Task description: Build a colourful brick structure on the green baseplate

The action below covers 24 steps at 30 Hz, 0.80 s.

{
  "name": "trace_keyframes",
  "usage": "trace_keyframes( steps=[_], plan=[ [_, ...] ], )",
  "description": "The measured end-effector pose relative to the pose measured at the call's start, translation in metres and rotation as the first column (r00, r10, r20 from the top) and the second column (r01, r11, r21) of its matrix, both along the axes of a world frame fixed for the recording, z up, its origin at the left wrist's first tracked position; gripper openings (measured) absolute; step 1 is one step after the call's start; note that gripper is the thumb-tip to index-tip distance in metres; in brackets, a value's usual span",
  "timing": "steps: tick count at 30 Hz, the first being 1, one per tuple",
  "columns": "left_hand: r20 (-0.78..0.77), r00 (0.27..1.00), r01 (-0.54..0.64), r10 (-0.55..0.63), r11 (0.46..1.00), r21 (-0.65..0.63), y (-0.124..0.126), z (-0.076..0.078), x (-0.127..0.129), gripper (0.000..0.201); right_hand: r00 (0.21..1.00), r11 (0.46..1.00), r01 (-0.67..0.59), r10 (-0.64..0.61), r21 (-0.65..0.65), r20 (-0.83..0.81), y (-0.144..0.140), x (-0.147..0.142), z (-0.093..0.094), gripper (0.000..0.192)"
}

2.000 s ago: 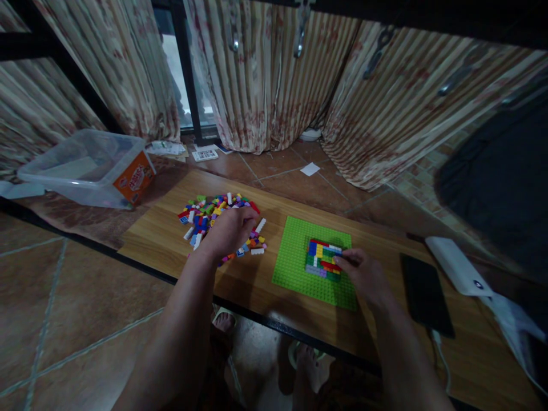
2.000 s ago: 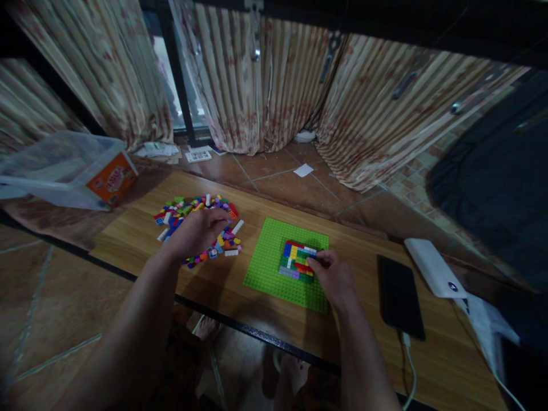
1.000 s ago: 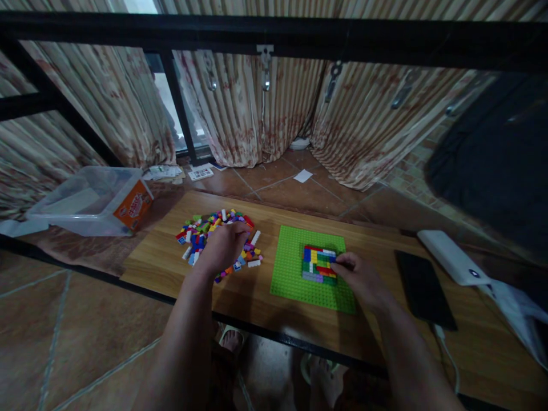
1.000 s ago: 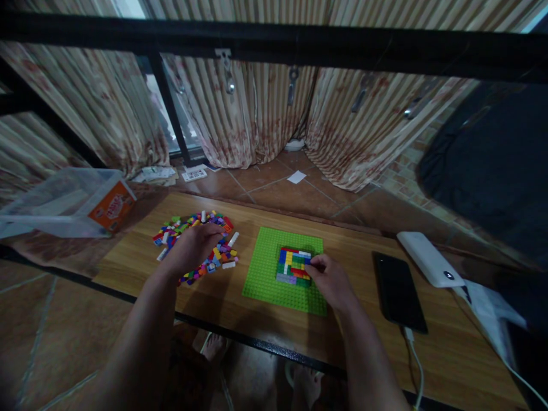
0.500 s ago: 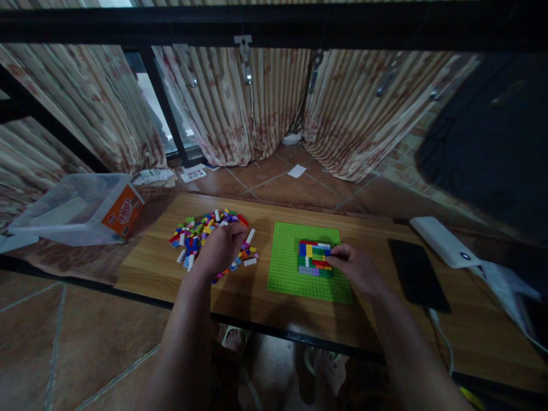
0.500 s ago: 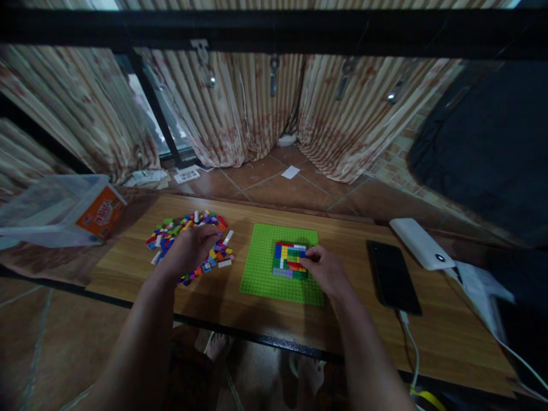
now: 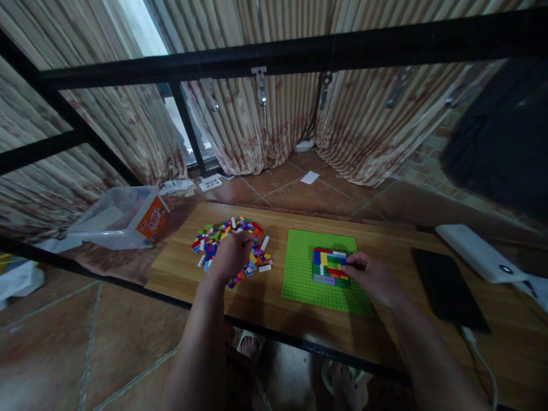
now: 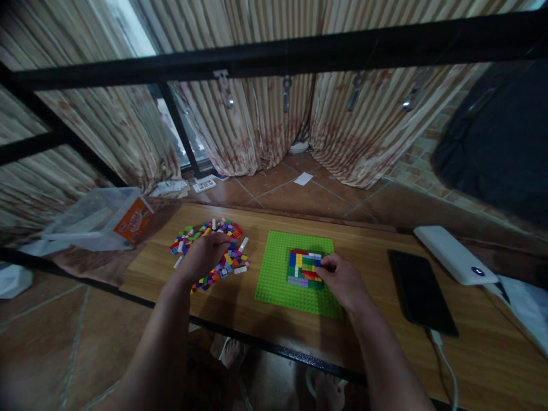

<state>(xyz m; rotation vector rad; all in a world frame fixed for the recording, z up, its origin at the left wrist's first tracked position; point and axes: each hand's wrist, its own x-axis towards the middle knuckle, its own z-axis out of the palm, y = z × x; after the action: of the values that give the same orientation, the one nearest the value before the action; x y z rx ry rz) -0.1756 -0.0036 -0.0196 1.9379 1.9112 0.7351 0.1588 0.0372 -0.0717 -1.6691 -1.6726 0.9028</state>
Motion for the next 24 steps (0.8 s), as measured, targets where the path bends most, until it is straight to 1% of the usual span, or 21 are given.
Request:
trace_keyframes(
  steps=[4, 7, 10, 12, 14, 17, 20, 22, 24],
  plan=[
    [-0.123, 0.992, -0.031, 0.026, 0.999, -0.040, 0.002, -0.001, 0.011, 0.023, 0.999, 1.000, -0.028, 0.028, 0.015, -0.016, 0.001, 0.002, -0.003, 0.021],
    [-0.267, 0.957, -0.127, 0.111, 0.991, -0.042, 0.009, -0.002, 0.027, 0.022, 0.998, 0.999, -0.054, 0.054, -0.002, -0.011, 0.002, 0.005, -0.003, 0.023],
    [-0.389, 0.906, -0.194, 0.169, 0.981, -0.024, 0.019, -0.005, 0.043, 0.020, 0.997, 0.995, -0.082, 0.081, -0.053, -0.012, 0.004, 0.009, 0.000, 0.027],
    [-0.441, 0.881, -0.205, 0.171, 0.978, -0.030, 0.024, -0.008, 0.050, 0.020, 0.996, 0.990, -0.087, 0.084, -0.114, -0.037, 0.004, 0.012, 0.004, 0.030],
    [-0.471, 0.867, -0.209, 0.166, 0.977, -0.040, 0.028, -0.013, 0.054, 0.021, 0.995, 0.982, -0.072, 0.059, -0.176, -0.076, 0.003, 0.013, 0.008, 0.032],
    [-0.487, 0.859, -0.204, 0.158, 0.978, -0.043, 0.031, -0.017, 0.056, 0.019, 0.996, 0.978, -0.039, 0.021, -0.206, -0.088, 0.001, 0.012, 0.014, 0.032],
    [-0.454, 0.876, -0.169, 0.161, 0.985, 0.022, 0.033, -0.017, 0.056, 0.018, 0.998, 0.989, 0.000, -0.009, -0.151, -0.056, 0.000, 0.010, 0.019, 0.032],
    [-0.355, 0.923, -0.123, 0.146, 0.989, 0.085, 0.034, -0.015, 0.057, 0.019, 0.996, 0.994, 0.063, -0.069, -0.091, -0.060, 0.001, 0.009, 0.022, 0.031],
    [-0.190, 0.980, -0.036, 0.058, 0.993, 0.116, 0.033, -0.015, 0.061, 0.020, 0.987, 0.991, 0.133, -0.134, -0.026, -0.086, 0.002, 0.009, 0.026, 0.029]
  ],
)
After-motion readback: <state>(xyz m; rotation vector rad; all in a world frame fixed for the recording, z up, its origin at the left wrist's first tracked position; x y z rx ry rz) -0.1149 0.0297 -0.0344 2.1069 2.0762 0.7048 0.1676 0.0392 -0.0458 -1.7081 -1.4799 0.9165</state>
